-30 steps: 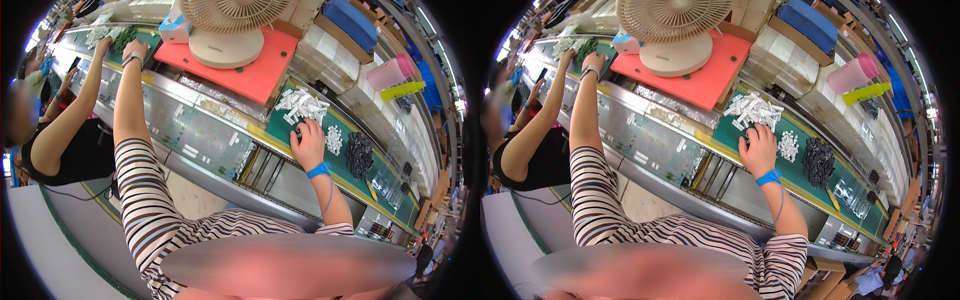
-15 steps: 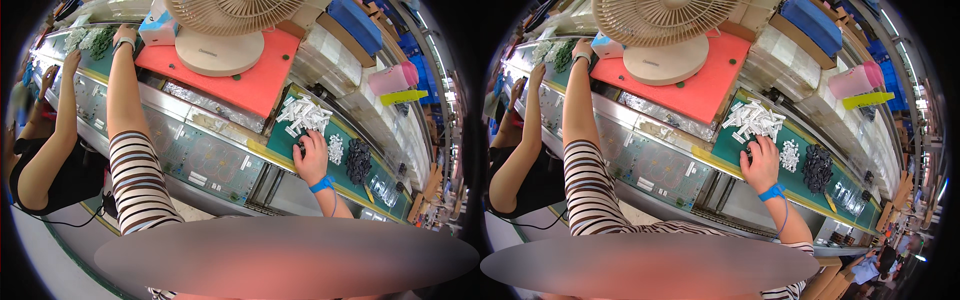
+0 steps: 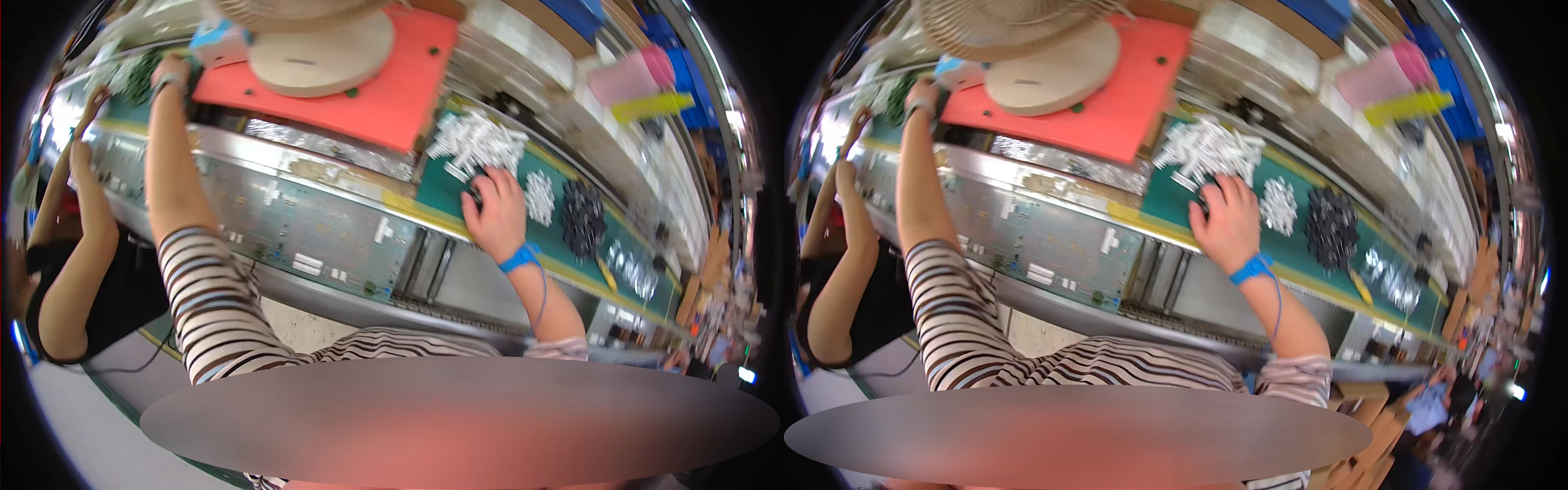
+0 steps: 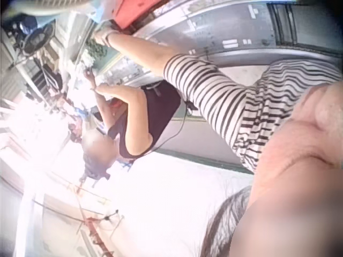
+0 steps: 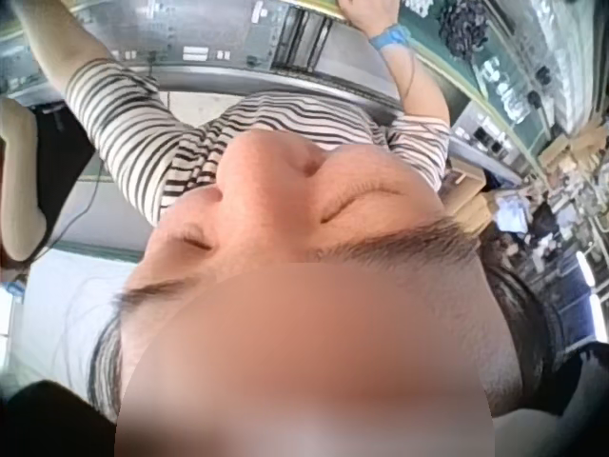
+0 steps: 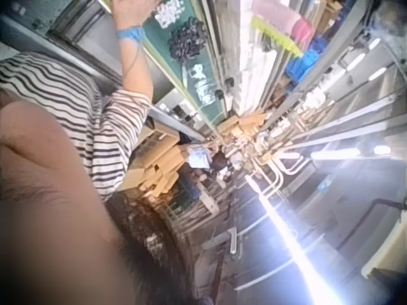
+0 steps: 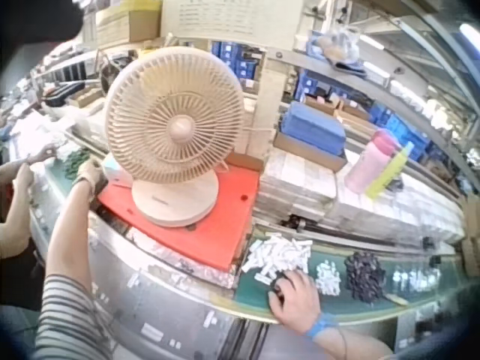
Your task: Manually assemble electronic components onto circuit boards on a factory production line.
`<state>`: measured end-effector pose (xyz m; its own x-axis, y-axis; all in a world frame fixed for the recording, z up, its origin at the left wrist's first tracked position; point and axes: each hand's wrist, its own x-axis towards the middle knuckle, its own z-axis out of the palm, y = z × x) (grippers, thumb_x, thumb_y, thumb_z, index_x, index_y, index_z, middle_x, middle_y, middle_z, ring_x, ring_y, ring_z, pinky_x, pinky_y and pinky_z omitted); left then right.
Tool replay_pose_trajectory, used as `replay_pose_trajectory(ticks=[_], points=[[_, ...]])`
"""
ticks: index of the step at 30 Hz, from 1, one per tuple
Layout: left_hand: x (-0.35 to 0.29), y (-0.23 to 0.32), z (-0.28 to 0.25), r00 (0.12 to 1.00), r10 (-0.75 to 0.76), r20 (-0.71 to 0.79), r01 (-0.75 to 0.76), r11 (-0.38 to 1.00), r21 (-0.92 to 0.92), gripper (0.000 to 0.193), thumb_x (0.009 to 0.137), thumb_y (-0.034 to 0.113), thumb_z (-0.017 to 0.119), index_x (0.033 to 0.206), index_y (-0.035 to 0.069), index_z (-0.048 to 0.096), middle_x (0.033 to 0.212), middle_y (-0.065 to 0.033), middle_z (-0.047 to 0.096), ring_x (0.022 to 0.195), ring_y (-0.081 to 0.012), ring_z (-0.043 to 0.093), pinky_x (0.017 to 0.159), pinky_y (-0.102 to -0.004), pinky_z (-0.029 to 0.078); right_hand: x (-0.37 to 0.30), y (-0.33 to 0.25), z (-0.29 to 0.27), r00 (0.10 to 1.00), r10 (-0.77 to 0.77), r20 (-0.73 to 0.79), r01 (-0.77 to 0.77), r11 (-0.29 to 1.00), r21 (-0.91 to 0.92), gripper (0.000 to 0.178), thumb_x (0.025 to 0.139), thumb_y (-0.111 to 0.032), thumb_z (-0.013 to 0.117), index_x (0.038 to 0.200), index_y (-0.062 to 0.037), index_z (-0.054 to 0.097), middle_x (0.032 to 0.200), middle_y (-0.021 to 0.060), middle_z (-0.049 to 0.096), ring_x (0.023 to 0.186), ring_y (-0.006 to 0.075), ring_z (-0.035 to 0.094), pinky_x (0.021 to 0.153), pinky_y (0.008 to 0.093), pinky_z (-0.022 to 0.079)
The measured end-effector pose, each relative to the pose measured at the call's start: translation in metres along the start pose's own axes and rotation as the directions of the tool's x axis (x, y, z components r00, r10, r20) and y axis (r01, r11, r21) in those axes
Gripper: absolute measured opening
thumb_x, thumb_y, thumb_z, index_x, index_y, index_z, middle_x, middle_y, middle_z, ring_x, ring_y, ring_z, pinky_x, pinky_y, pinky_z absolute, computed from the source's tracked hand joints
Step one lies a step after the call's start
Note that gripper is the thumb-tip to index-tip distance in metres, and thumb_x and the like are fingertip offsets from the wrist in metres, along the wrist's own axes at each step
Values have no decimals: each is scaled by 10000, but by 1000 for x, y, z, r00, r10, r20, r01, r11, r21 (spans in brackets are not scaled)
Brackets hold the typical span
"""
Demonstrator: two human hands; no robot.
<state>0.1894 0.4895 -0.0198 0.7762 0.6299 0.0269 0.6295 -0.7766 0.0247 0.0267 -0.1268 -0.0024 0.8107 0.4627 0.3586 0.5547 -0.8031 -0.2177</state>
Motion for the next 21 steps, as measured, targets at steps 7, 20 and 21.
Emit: replay_pose_trajectory(ticks=[7, 20, 21], points=[[-54, -73, -5, 950, 188, -249, -312, 591, -744, 363, 763, 130, 650, 1113, 63, 578, 877, -45, 625, 780, -96, 562, 714, -229, 444, -2, 5, 3, 997, -2, -76, 5, 999, 43, 200, 719, -200, 630, 848, -67, 555, 1036, 128, 551, 1007, 322, 504, 798, 422, 425], [-370, 272, -71, 567, 755, -329, -756, 318, -572, 385, 701, 105, 608, 1083, 81, 567, 1028, -163, 582, 964, -323, 557, 847, -386, 451, 0, -1, 13, 992, -63, -106, 70, 995, 66, 204, 726, -253, 617, 801, -69, 571, 950, 108, 556, 957, 300, 508, 752, 436, 437], [-379, 284, -73, 610, 748, -263, -731, 402, -552, 411, 680, 92, 605, 1089, 79, 571, 1056, -172, 577, 975, -330, 555, 865, -387, 446, 1, -2, 10, 978, -106, -181, 117, 992, 49, 182, 729, -219, 621, 781, -51, 576, 913, 136, 573, 889, 336, 531, 753, 422, 442]])
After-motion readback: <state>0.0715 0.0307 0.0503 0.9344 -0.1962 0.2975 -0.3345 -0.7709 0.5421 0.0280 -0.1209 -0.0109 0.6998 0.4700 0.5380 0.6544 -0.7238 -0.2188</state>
